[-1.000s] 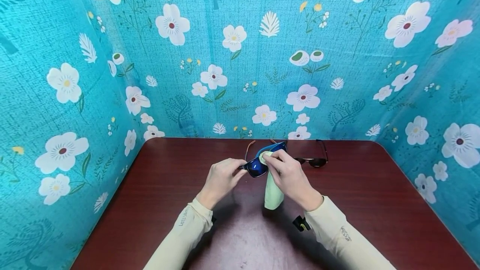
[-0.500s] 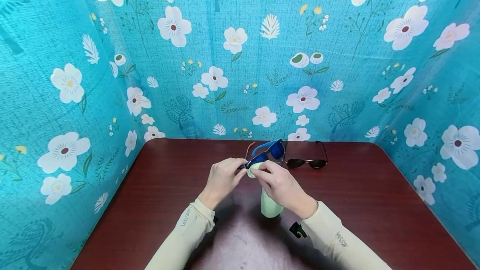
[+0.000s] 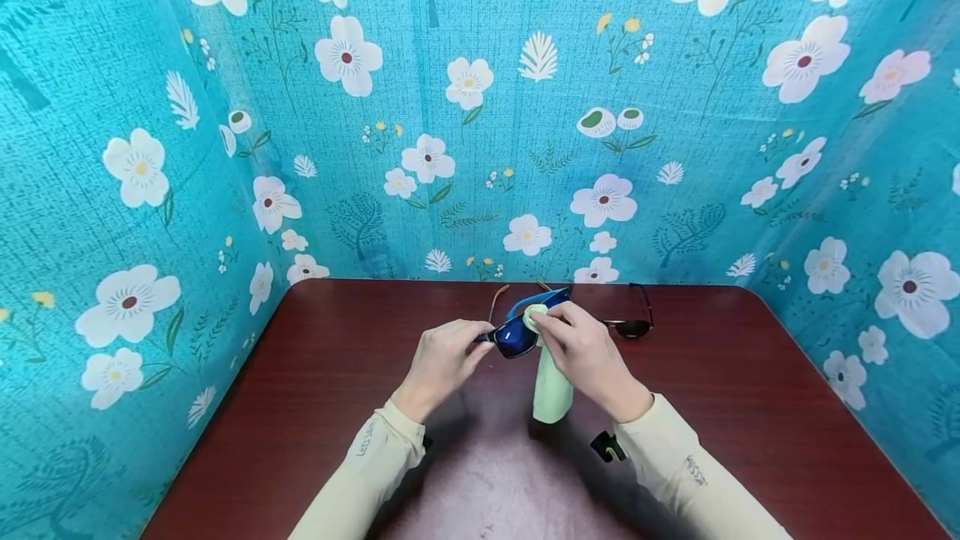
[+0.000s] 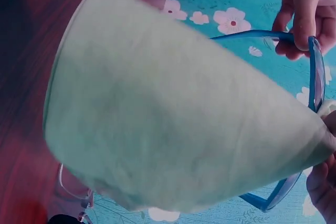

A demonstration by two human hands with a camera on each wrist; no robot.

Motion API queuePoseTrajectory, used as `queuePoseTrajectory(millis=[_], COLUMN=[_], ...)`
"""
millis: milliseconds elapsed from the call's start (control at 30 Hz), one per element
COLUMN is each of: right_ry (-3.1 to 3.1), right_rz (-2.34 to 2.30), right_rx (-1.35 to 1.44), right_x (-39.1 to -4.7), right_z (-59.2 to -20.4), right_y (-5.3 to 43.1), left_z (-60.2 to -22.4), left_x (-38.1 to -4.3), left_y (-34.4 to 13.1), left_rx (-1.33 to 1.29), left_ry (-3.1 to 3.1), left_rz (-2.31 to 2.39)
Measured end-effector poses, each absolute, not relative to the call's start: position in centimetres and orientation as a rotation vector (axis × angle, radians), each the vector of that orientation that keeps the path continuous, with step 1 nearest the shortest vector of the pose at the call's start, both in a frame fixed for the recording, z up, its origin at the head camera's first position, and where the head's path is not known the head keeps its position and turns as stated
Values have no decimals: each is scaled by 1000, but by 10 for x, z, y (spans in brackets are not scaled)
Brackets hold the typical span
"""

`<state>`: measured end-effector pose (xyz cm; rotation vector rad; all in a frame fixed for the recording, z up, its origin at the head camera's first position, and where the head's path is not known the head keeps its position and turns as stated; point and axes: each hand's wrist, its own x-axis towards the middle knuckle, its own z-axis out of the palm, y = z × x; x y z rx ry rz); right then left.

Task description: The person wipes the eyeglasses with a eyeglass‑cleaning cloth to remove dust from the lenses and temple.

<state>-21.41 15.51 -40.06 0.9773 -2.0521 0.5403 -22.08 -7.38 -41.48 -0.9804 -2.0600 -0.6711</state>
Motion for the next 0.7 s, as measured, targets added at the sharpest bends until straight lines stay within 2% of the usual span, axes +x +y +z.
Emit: queuePoseTrajectory(millis=[467,700], right_ry=[-2016,-2019], right_rz=[500,507], right_rx=[1173,1155], right_x=[-204,-204], right_z=[-404,-404], right_y=[144,144], left_z=[-414,-414], left_x=[-220,-220], left_y=[-73,-73], left_rx=[-883,-878], left_ry=[-2076,-2090], left_rz=[-824,-848])
